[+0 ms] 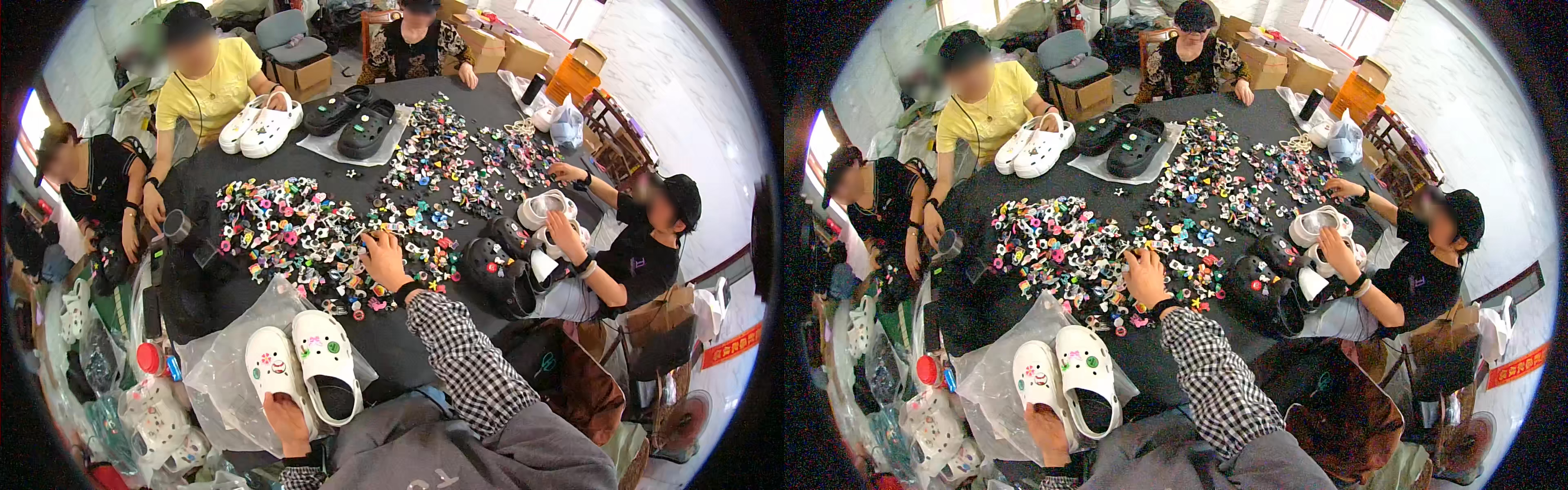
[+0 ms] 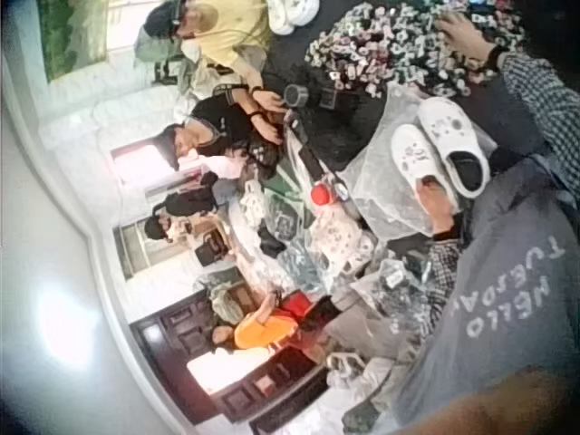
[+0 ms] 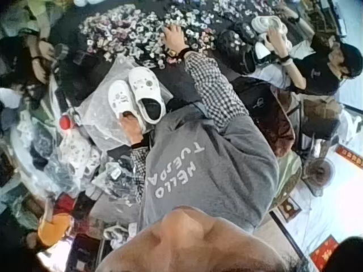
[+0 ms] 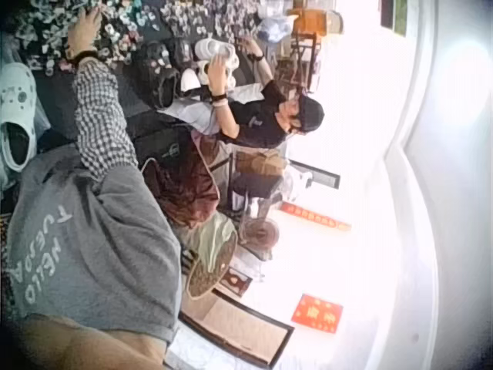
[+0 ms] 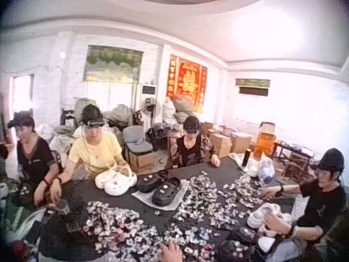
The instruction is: Manually applying decorative charms (Jibbitz) to holes in rubber clogs.
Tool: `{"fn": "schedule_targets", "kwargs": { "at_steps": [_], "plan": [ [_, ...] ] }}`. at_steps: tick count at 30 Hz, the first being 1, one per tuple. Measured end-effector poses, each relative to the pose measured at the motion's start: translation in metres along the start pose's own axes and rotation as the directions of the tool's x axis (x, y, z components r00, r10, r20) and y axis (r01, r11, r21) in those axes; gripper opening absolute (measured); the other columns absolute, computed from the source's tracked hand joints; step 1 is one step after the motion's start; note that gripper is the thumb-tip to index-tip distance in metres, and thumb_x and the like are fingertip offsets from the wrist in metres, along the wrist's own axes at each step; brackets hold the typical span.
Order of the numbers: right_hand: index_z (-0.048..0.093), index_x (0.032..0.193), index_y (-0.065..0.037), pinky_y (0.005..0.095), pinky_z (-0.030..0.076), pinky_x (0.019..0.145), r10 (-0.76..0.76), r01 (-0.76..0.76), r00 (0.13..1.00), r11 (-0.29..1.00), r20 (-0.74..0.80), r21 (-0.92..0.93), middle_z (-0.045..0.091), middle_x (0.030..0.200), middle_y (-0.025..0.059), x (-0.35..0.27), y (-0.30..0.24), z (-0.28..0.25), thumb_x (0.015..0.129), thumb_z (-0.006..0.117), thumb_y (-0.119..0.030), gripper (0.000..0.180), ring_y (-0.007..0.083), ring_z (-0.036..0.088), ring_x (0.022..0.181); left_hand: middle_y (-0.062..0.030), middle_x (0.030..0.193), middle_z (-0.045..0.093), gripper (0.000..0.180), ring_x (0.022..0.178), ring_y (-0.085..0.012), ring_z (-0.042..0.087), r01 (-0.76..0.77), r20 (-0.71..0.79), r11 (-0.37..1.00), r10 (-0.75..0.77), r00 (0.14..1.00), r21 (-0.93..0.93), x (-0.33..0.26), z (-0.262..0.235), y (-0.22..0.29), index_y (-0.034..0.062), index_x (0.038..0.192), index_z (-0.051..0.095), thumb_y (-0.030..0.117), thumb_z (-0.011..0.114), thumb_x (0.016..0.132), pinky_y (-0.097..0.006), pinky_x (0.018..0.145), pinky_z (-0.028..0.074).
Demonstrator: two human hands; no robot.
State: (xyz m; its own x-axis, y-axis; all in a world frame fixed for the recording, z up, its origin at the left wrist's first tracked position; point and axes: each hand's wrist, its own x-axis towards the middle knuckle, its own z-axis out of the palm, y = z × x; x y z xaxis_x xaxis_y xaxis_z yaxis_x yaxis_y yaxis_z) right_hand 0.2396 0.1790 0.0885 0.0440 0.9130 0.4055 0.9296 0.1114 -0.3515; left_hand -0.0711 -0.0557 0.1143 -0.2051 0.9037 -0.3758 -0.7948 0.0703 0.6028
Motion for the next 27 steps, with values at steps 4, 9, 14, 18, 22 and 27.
{"fn": "schedule_targets", "kwargs": {
  "at_steps": [4,9,14,18,22,27],
  "plan": [
    [0.046,0.119,-0.006,0.0463,0.041,0.087,0.145,-0.147,0.986,0.989,0.084,0.019,0.05,0.11,0.0149,0.015,-0.011,0.005,0.077,0.064,-0.013,0.046,0.0346,0.048,0.107,-0.0087,0.124,0.055,0.044,0.114,-0.0208,0.051,0.037,-0.04,0.999,-0.038,0.998,-0.016,-0.001,0.001,-0.001,0.0022,0.128,0.046,0.028,0.049,0.093,-0.034,0.098,0.038],
    [0.053,0.118,-0.014,0.0458,0.041,0.086,-0.01,0.004,0.991,0.999,0.13,0.044,0.049,0.114,0.0129,0.02,-0.003,0.007,0.076,0.066,-0.014,0.044,0.033,0.047,0.107,-0.0084,0.125,0.055,0.046,0.114,-0.021,0.051,0.046,-0.011,0.999,-0.046,0.999,-0.025,0.0,0.002,-0.002,0.0024,0.129,0.045,0.03,0.05,0.092,-0.034,0.098,0.038],
    [0.056,0.114,-0.015,0.0514,0.038,0.089,0.02,-0.016,0.986,0.999,0.163,-0.031,0.047,0.124,0.0138,0.012,-0.013,0.011,0.076,0.066,-0.017,0.04,0.0363,0.043,0.112,-0.0087,0.126,0.054,0.048,0.115,-0.0224,0.05,0.018,-0.007,1.0,-0.018,1.0,0.001,-0.001,0.003,-0.002,0.0024,0.13,0.044,0.03,0.052,0.091,-0.035,0.099,0.037],
    [0.059,0.111,-0.013,0.048,0.037,0.095,-0.184,0.168,0.974,0.978,0.132,0.12,0.049,0.124,0.0087,0.0,-0.035,-0.012,0.075,0.064,-0.013,0.036,0.0332,0.043,0.113,-0.0088,0.126,0.054,0.049,0.115,-0.0226,0.05,0.023,0.023,0.999,-0.023,0.999,-0.024,0.0,-0.002,-0.002,0.0025,0.13,0.044,0.03,0.052,0.091,-0.035,0.099,0.037],
    [0.062,0.106,-0.009,0.0428,0.039,0.096,-0.432,0.41,0.891,0.897,0.136,0.165,0.05,0.122,0.0065,-0.011,-0.027,-0.026,0.073,0.061,-0.008,0.034,0.0296,0.042,0.116,-0.0091,0.125,0.054,0.049,0.115,-0.0226,0.05,0.014,0.017,1.0,-0.013,1.0,-0.017,-0.001,0.002,-0.002,0.0022,0.13,0.044,0.03,0.052,0.091,-0.035,0.099,0.036],
    [0.059,0.113,-0.006,0.0378,0.043,0.095,-0.469,0.43,0.86,0.878,0.2,0.209,0.048,0.125,0.0087,-0.024,-0.013,-0.039,0.072,0.061,-0.005,0.042,0.0288,0.043,0.114,-0.0092,0.126,0.054,0.049,0.115,-0.0218,0.05,0.002,0.014,1.0,-0.002,1.0,-0.01,-0.001,0.005,-0.003,0.0017,0.131,0.043,0.03,0.052,0.092,-0.034,0.099,0.037]
  ]
}}
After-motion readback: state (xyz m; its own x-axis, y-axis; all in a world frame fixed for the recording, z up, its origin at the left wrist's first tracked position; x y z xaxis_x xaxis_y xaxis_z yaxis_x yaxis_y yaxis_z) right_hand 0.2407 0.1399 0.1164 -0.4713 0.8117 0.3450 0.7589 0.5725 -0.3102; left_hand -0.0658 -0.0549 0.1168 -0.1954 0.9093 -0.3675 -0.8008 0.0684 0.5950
